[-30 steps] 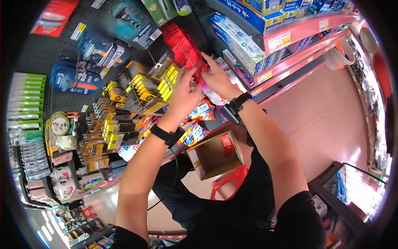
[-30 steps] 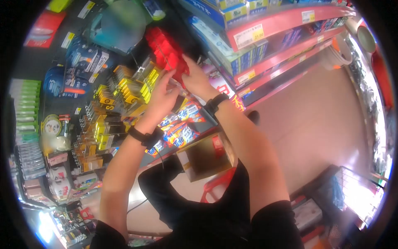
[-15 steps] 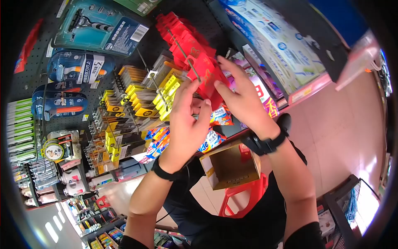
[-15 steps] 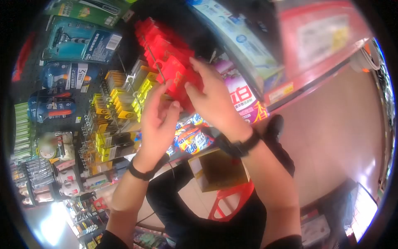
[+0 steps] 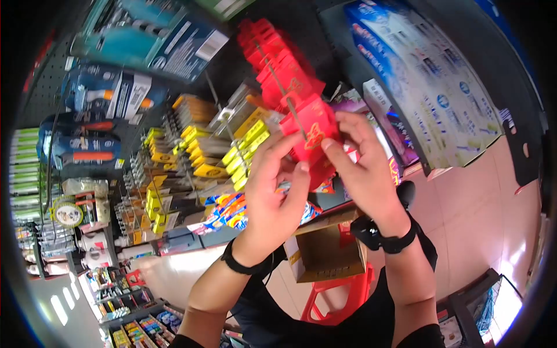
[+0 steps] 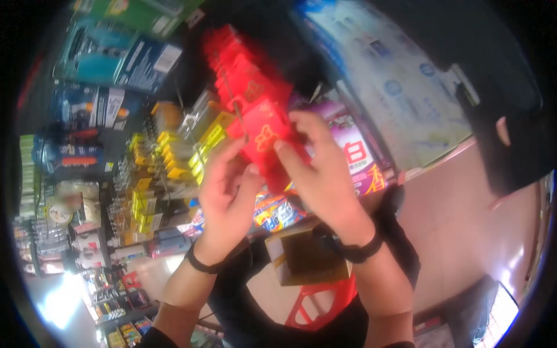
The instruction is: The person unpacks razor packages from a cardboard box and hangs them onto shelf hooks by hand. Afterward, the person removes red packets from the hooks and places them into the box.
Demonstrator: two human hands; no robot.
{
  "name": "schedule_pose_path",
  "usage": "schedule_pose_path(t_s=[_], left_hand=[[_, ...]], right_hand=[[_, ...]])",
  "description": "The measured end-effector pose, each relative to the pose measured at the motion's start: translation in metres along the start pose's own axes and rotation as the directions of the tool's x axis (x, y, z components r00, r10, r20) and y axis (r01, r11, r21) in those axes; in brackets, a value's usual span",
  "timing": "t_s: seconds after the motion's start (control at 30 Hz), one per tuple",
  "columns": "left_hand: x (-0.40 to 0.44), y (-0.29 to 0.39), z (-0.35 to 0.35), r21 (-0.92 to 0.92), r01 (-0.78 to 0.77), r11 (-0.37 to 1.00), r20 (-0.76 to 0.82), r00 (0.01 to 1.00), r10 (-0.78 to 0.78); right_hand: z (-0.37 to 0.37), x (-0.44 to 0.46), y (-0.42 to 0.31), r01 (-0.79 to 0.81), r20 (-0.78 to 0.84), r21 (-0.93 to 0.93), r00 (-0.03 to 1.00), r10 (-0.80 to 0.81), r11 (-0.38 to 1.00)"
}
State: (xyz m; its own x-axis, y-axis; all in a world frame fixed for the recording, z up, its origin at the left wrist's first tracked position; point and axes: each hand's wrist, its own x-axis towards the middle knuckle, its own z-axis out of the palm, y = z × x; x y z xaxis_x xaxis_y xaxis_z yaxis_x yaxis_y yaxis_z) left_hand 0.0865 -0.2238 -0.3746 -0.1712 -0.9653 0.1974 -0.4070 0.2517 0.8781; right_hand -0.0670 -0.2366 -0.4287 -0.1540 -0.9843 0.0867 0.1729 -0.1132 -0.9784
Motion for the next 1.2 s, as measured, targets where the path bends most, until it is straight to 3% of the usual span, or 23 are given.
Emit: schedule_pose_path(t_s=[0.07,0.23,0.3,0.4,0.47,0.53,0.67,0.77,0.87,1.0,1.07,1.13,1.2], left_hand=[[0.007,0.005,0.002,-0.050,-0.031,0.998,0.006,0.999,0.032],[0.004,0.019,-0.007,0.005,-0.096,0.995,0.034,0.995,0.096],[-0.001,0.013,-0.008,-0.009,-0.141,0.990,0.001,0.990,0.141],[-0.010,0.019,-0.011,-0.047,-0.092,0.995,-0.005,0.996,0.091],[-0.014,0.009,-0.005,-0.020,-0.186,0.982,-0.047,0.982,0.185],[-0.017,0.011,-0.010,-0.073,-0.173,0.982,-0.033,0.985,0.171],[-0.021,0.002,-0.010,-0.092,-0.174,0.980,-0.008,0.985,0.174],[-0.022,-0.002,-0.012,-0.050,-0.206,0.977,0.034,0.978,0.207],[-0.022,-0.005,-0.015,-0.053,-0.202,0.978,0.085,0.975,0.206],[-0.022,-0.008,-0.017,-0.062,-0.214,0.975,0.046,0.975,0.217],[-0.022,-0.009,-0.013,-0.083,-0.213,0.974,0.037,0.976,0.216],[-0.022,-0.009,-0.010,-0.099,-0.209,0.973,0.021,0.977,0.212],[-0.023,-0.007,-0.009,-0.110,-0.210,0.972,0.017,0.977,0.213]], right_hand=[[-0.001,0.006,-0.001,0.040,-0.003,-0.130,0.999,-0.041,0.991],[-0.003,0.003,-0.001,0.064,0.021,-0.070,0.998,-0.063,0.995],[-0.003,-0.001,-0.001,0.034,0.041,-0.005,0.999,-0.034,0.999],[-0.003,-0.009,-0.014,-0.078,0.053,0.053,0.996,0.075,0.996],[-0.002,-0.012,-0.018,-0.114,-0.003,0.033,0.993,0.114,0.993],[-0.010,-0.012,-0.020,-0.191,0.029,-0.067,0.981,0.193,0.979],[-0.030,-0.006,-0.011,-0.210,0.147,-0.099,0.964,0.223,0.973],[-0.046,-0.007,0.003,-0.255,0.176,0.135,0.957,0.230,0.958],[-0.050,-0.005,0.007,-0.265,0.277,0.220,0.940,0.201,0.939],[-0.055,-0.005,0.009,-0.284,0.298,0.203,0.929,0.217,0.937],[-0.055,-0.007,0.007,-0.287,0.227,0.179,0.943,0.244,0.941],[-0.057,-0.007,0.006,-0.201,0.250,0.083,0.952,0.174,0.976],[-0.052,-0.008,-0.003,-0.214,0.266,0.098,0.947,0.182,0.972]])
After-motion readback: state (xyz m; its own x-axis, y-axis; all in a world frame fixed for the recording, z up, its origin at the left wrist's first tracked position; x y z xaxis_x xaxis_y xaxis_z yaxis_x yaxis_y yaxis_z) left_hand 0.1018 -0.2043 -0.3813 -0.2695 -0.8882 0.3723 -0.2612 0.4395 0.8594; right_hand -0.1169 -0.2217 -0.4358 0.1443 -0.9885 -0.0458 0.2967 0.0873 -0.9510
